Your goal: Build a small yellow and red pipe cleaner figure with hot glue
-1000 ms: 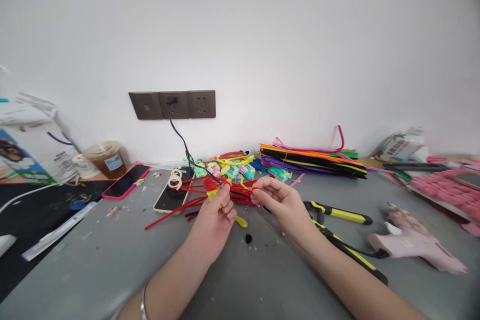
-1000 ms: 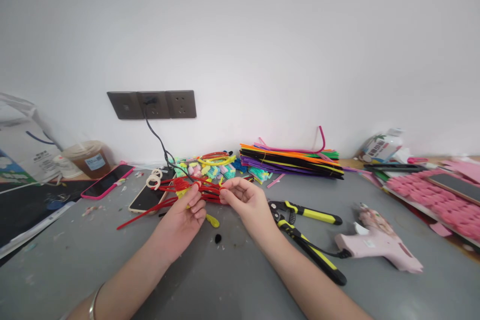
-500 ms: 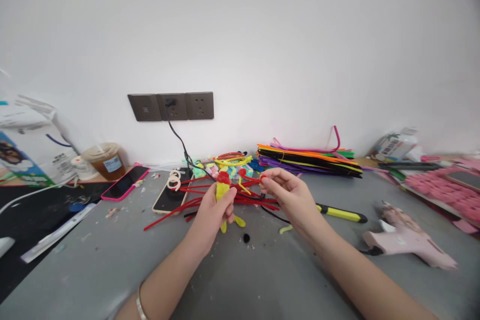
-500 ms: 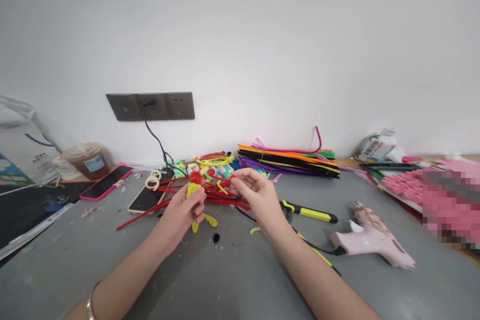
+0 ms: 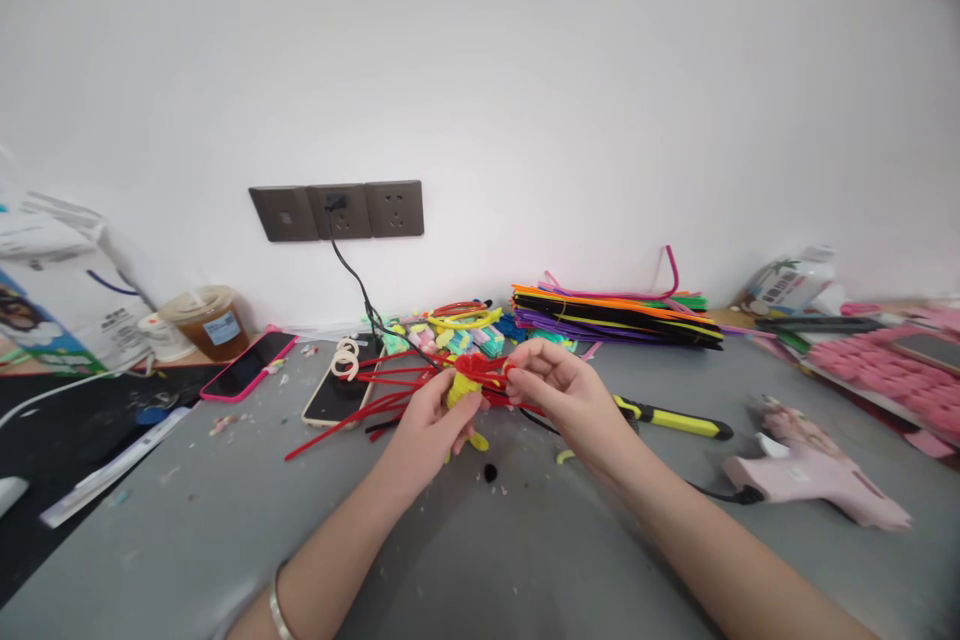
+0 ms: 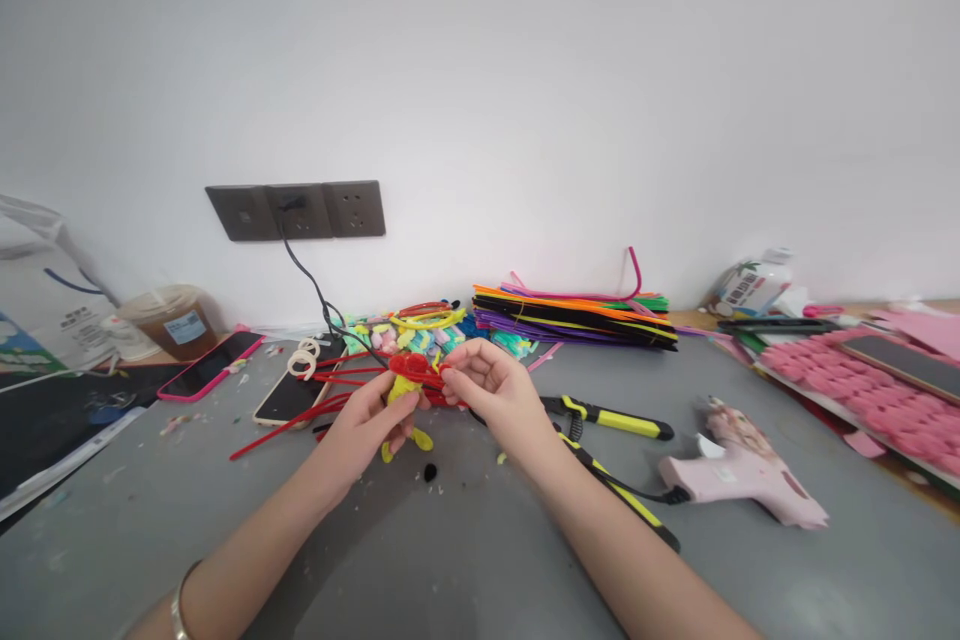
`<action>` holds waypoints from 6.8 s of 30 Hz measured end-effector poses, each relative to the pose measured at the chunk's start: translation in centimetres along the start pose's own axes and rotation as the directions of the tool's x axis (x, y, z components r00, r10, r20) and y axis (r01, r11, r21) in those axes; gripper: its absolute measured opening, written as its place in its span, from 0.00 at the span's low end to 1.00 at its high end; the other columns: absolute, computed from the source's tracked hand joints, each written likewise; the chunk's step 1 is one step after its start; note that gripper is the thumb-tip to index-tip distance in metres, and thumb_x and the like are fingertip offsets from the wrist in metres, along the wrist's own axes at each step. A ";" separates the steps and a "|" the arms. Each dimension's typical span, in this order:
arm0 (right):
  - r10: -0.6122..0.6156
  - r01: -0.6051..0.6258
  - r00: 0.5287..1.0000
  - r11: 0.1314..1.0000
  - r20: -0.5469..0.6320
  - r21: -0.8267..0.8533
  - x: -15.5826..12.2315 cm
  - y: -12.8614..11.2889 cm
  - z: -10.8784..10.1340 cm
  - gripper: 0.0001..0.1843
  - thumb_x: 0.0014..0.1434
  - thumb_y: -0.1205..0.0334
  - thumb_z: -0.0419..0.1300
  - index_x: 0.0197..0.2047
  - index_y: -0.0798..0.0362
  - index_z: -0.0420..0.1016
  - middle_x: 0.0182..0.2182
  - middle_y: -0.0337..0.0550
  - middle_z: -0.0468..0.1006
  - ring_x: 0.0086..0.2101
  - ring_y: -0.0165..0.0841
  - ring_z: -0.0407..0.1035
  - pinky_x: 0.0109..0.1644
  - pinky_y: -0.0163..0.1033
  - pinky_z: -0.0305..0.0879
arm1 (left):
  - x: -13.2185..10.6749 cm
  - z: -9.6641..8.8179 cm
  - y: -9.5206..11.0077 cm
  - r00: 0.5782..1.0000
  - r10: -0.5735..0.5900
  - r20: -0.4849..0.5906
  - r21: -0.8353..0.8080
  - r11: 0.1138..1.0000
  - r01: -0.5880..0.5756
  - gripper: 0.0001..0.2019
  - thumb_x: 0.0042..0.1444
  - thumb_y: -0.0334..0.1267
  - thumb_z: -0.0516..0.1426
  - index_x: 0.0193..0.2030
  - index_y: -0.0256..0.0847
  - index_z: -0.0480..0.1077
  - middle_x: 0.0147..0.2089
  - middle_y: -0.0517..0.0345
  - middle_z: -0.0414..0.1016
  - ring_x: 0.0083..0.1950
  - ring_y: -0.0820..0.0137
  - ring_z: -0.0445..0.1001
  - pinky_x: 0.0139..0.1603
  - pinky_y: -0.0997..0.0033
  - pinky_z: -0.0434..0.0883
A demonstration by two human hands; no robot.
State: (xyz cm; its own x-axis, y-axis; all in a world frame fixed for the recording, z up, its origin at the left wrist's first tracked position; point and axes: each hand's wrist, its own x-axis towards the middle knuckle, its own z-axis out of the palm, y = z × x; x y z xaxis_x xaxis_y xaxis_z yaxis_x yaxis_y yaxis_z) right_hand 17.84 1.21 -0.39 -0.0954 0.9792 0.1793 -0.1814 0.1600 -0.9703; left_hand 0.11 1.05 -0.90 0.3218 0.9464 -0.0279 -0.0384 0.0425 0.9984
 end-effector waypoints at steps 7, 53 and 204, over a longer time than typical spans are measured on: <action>-0.009 0.009 1.000 1.000 0.002 -0.022 -0.2 0.0 0.2 0.18 0.51 0.48 0.71 0.36 0.50 0.72 0.30 0.38 0.75 0.30 0.30 0.69 0.36 0.36 0.67 | -0.3 0.4 0.4 1.000 -0.014 0.003 -0.072 0.997 0.014 0.20 0.49 0.54 0.65 0.38 0.39 0.72 0.33 0.57 0.75 0.24 0.76 0.66 0.21 0.77 0.61; -0.065 0.062 0.996 0.997 0.062 0.056 0.3 1.0 -0.1 0.17 0.53 0.51 0.71 0.32 0.51 0.69 0.27 0.35 0.75 0.23 0.27 0.69 0.29 0.35 0.63 | -0.6 0.3 0.5 0.991 -0.011 0.136 -0.025 1.000 0.015 0.19 0.55 0.53 0.63 0.44 0.38 0.75 0.38 0.53 0.79 0.31 0.73 0.74 0.27 0.79 0.65; -0.088 0.114 0.992 0.931 0.090 -0.347 -0.8 -1.9 0.3 0.19 0.57 0.45 0.64 0.27 0.52 0.72 0.24 0.41 0.75 0.28 0.34 0.68 0.31 0.37 0.64 | -1.0 0.7 0.6 0.994 0.093 0.065 0.035 0.995 -0.095 0.16 0.58 0.47 0.57 0.47 0.37 0.69 0.30 0.60 0.70 0.28 0.73 0.66 0.29 0.73 0.64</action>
State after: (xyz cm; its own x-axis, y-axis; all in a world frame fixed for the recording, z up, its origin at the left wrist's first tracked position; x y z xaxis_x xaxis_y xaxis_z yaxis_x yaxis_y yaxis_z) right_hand 17.92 0.10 1.34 -0.1671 0.9461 0.2775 0.1604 0.3038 -0.9391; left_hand 0.38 -0.11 -0.27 0.3774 0.9235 0.0681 -0.0355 -0.0591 0.9976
